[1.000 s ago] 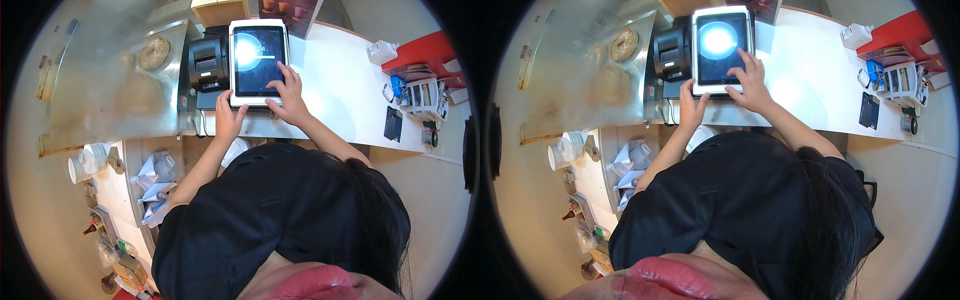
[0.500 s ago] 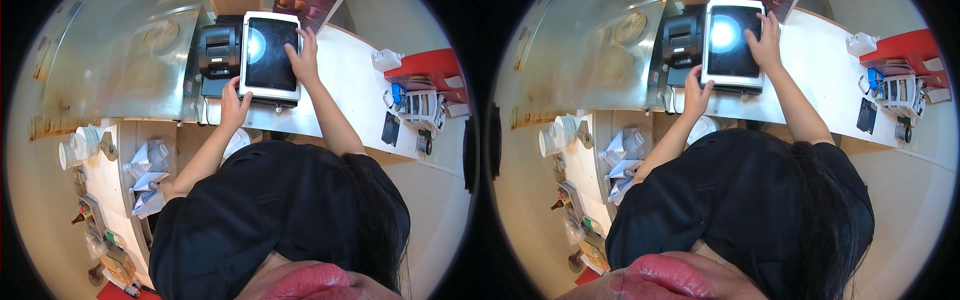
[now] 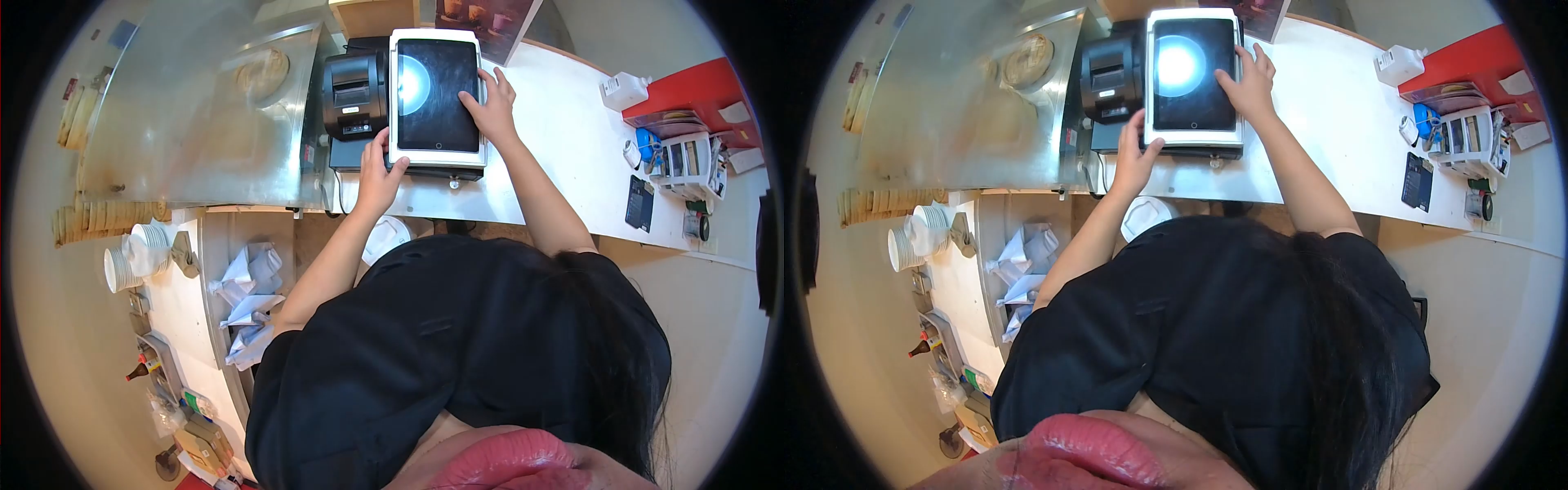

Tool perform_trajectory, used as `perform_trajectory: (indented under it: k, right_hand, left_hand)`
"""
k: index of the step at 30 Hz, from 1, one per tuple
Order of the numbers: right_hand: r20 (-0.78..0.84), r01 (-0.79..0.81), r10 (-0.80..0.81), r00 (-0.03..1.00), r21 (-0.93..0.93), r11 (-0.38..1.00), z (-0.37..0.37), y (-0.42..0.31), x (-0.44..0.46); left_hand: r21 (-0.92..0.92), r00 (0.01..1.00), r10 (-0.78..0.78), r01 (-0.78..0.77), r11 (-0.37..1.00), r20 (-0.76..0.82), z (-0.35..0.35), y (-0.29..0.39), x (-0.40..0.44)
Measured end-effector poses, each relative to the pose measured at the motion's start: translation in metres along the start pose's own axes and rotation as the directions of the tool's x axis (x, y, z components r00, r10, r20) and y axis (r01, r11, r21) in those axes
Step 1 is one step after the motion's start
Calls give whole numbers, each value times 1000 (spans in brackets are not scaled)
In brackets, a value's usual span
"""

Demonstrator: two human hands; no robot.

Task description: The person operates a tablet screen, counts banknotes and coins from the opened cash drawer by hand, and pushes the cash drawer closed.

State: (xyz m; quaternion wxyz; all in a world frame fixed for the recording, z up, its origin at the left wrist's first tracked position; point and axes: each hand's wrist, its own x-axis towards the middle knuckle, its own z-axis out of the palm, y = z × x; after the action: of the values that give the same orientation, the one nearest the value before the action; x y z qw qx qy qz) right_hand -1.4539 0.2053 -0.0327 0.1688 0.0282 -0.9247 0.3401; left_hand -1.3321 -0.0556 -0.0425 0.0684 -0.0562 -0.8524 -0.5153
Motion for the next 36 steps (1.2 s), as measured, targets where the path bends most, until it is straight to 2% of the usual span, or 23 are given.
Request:
perform_trajectory:
  k: [4, 6, 7, 9, 13, 16, 18, 19, 21, 23, 25, 26, 29, 33, 35, 36]
  right_hand:
    - [-19, -59, 59, 998, 10, 998, 8, -9, 7]
    - [-51, -33, 25, 998, -168, 985, 5, -15, 8]
    - [-53, -35, 27, 998, -168, 985, -4, -24, 8]
    - [68, -41, 76, 995, -415, 909, -22, -38, 9]
    - [87, 12, 37, 996, -507, 862, -26, -37, 9]
    - [21, -11, 22, 1000, -433, 902, -19, -29, -2]
    - [-1, 47, -47, 999, -144, 989, -20, -25, -13]
    - [2, 46, -47, 999, -144, 989, -21, -26, -21]
    - [28, 206, -204, 979, -77, 976, -25, -31, -44]
    - [93, 215, -208, 974, -76, 974, -36, -45, -64]
    - [233, 377, -346, 909, -101, 921, -42, -50, -76]
    - [259, 372, -352, 899, -29, 928, -40, -51, -79]
    - [253, 384, -360, 898, -50, 922, -43, -52, -80]
    - [191, 293, -276, 942, -64, 954, -33, -35, -65]
    - [13, 53, -55, 998, 133, 990, -14, -13, -47]
    - [-18, -21, 25, 1000, 172, 985, -10, -7, -35]
  left_hand:
    - [28, 998, -43, 41, 999, 50, -4, 3, 0]
    - [21, 997, -53, 52, 998, 62, -4, 5, 0]
    - [29, 997, -45, 43, 999, 55, -3, 3, 0]
    - [35, 998, -37, 35, 999, 48, -3, 3, 1]
    - [80, 997, -27, 22, 997, 71, -4, 6, 0]
    - [112, 999, 0, -5, 994, 45, -2, 4, -2]
    - [134, 999, 22, -26, 991, 26, 0, 4, -5]
    - [139, 999, 25, -28, 990, 23, 0, 4, -5]
    - [142, 999, 28, -31, 989, 22, -1, 5, -5]
    - [115, 999, -7, 1, 993, 51, -3, 8, -5]
    - [89, 998, -5, 0, 996, 56, -5, 7, -4]
    - [64, 998, -4, 0, 998, 61, -5, 6, -4]
    - [79, 998, -8, 2, 997, 67, -6, 7, -4]
    - [108, 999, 39, -43, 993, 36, -3, 2, -3]
    - [131, 999, 46, -50, 990, 28, -3, 4, -4]
    - [129, 999, 45, -49, 990, 29, -2, 4, -4]
